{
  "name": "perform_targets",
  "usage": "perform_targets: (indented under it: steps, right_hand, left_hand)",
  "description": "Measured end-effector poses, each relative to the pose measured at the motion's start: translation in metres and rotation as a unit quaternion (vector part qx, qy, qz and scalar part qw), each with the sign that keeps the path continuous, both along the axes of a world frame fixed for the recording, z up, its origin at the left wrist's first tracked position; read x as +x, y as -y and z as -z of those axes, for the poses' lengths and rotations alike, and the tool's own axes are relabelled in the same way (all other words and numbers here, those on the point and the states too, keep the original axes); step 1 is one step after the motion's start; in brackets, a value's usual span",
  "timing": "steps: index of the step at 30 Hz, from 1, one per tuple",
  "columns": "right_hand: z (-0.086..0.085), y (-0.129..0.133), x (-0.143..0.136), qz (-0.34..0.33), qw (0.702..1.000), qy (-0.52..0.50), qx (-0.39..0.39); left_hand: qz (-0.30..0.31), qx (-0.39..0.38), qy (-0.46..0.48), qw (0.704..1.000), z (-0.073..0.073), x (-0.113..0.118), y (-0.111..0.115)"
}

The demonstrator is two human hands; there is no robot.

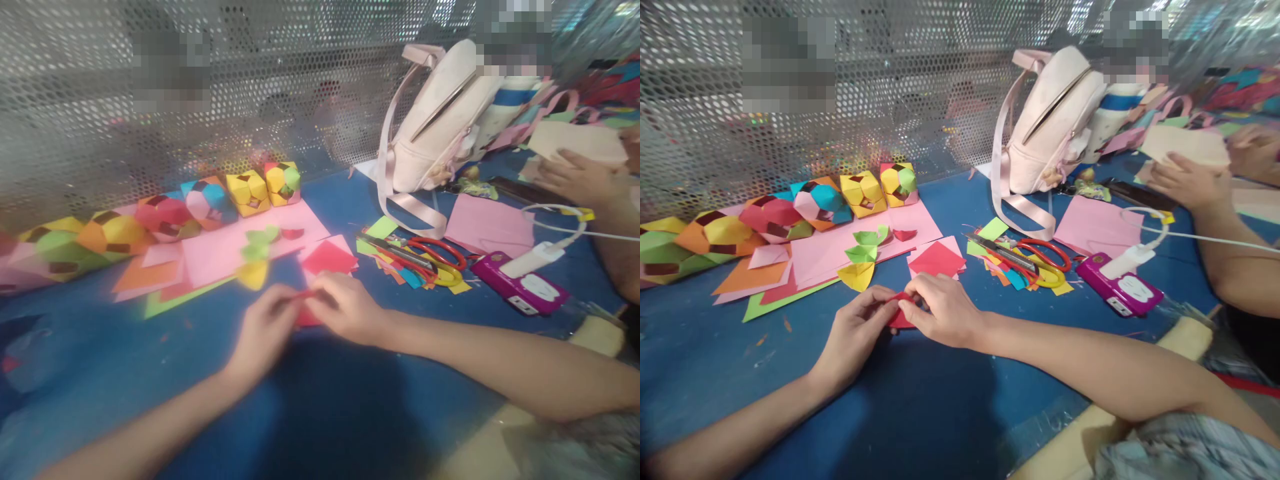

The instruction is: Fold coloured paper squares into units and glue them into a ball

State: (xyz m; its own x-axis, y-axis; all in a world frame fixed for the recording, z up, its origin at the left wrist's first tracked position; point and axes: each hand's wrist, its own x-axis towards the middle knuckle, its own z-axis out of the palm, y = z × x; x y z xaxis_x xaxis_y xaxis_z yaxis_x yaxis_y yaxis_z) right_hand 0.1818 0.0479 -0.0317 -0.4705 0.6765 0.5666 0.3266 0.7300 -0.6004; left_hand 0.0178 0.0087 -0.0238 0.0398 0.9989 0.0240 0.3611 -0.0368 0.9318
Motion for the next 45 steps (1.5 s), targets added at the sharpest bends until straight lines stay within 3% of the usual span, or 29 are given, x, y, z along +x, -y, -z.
perform_targets:
  steps: [25,29,35,41,45]
  right_hand:
    - [0.003,0.0,-0.002,0.022,0.997,0.031,0.065]
    - [0.003,0.0,-0.002,0.014,0.995,0.033,0.096]
    - [0.0,0.001,0.0,-0.016,0.994,0.046,0.102]
    - [-0.013,-0.022,0.013,0.043,0.981,0.122,0.147]
    - [-0.01,-0.042,0.024,0.055,0.953,0.278,0.109]
  left_hand:
    - [-0.014,0.005,-0.013,1.0,0.002,0.003,-0.001]
    - [0.006,-0.008,-0.002,1.0,0.002,0.003,-0.001]
    - [-0.007,0.032,-0.029,0.999,0.005,-0.002,-0.002]
    - [-0.01,0.029,-0.053,0.998,0.005,-0.004,-0.004]
    - [-0.015,0.012,-0.067,0.998,0.003,-0.003,-0.005]
